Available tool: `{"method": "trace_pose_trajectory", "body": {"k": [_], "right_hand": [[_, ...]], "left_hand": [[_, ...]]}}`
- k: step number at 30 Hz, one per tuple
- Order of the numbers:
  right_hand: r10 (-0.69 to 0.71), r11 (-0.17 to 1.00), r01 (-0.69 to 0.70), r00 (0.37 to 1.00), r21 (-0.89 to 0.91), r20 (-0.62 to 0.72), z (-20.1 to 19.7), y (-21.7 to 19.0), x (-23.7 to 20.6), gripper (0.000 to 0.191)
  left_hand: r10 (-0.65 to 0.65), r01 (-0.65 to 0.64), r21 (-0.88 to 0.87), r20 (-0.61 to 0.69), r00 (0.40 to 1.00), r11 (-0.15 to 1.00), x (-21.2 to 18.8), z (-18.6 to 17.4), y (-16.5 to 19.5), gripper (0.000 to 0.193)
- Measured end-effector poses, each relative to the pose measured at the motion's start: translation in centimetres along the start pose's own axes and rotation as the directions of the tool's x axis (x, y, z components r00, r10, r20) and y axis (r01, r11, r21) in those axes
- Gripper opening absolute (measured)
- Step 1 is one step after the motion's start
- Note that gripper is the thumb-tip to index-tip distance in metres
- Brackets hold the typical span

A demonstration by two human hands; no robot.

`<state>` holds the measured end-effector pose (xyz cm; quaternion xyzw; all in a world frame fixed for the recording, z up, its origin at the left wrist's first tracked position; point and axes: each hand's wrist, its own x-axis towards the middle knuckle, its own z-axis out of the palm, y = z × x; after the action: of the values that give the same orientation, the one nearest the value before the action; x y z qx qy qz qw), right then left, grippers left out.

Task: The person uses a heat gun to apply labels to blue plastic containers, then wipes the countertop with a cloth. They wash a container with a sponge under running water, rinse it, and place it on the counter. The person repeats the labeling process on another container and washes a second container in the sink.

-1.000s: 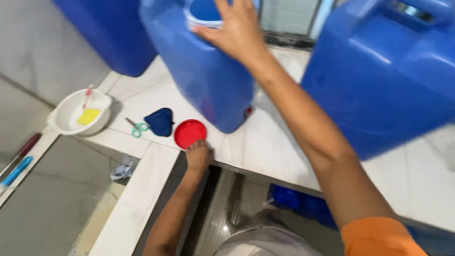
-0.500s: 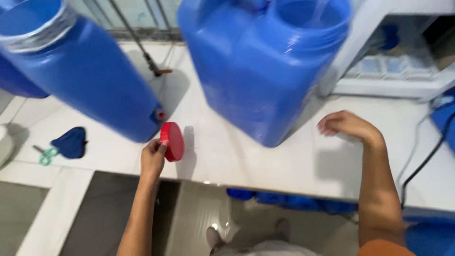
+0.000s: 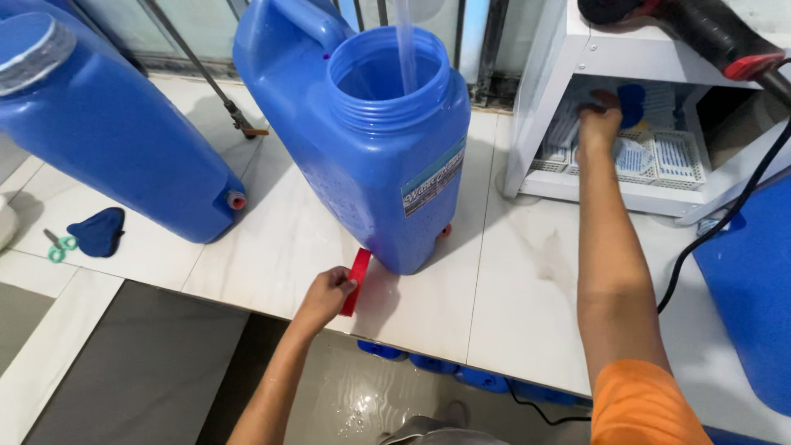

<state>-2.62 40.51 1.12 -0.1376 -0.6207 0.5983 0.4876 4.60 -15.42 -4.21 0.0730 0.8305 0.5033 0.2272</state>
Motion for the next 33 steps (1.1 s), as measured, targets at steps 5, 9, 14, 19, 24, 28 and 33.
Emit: {"method": "trace_pose_trajectory", "body": {"k": [5,9,14,19,24,28,33], "right_hand": [[-0.041,0.897,0.015,0.998,0.442,0.049,-2.6,-2.2,1.0,0.034],[-0.081,0.831,0.009,0.991,0.556,0.104,-6.2,-2.7,-1.1,0.044],[0.001,0.873,-0.004,1.0,0.488,0.006,-8.6,-2.9,-6.9,0.049],[-0.025,0.985,0.064,0.971,-0.159,0.237,-8.4,-3.8,-18.5,0.046],[0.153,0.988,-0.127,0.814,-0.086,0.561,-0.9,-7.2,-33.3,0.056],[0.073,0.976,-0.204,0.619,0.07,0.782,6.2,-12.0,-41.3,0.062],[0.091,0.971,-0.237,0.518,0.041,0.851,11.3,-17.3,-45.1,0.062]], "left_hand": [[0.031,-0.029,-0.075,0.03,0.999,0.997,-1.2,0.6,-1.0,0.022],[-0.004,0.017,-0.189,0.066,0.998,0.982,-1.9,0.7,-2.0,0.022],[-0.005,0.044,-0.327,0.119,0.993,0.944,-2.8,0.6,-2.2,0.021],[0.0,0.079,-0.478,0.165,0.986,0.875,-4.5,-0.2,-2.1,0.021],[0.051,0.095,-0.677,0.193,0.98,0.729,-5.8,-0.7,-1.1,0.029],[0.099,0.044,-0.716,0.157,0.983,0.696,-7.1,-1.1,-0.3,0.033],[0.098,0.011,-0.798,0.087,0.991,0.603,-9.4,-3.0,-1.1,0.029]]}}
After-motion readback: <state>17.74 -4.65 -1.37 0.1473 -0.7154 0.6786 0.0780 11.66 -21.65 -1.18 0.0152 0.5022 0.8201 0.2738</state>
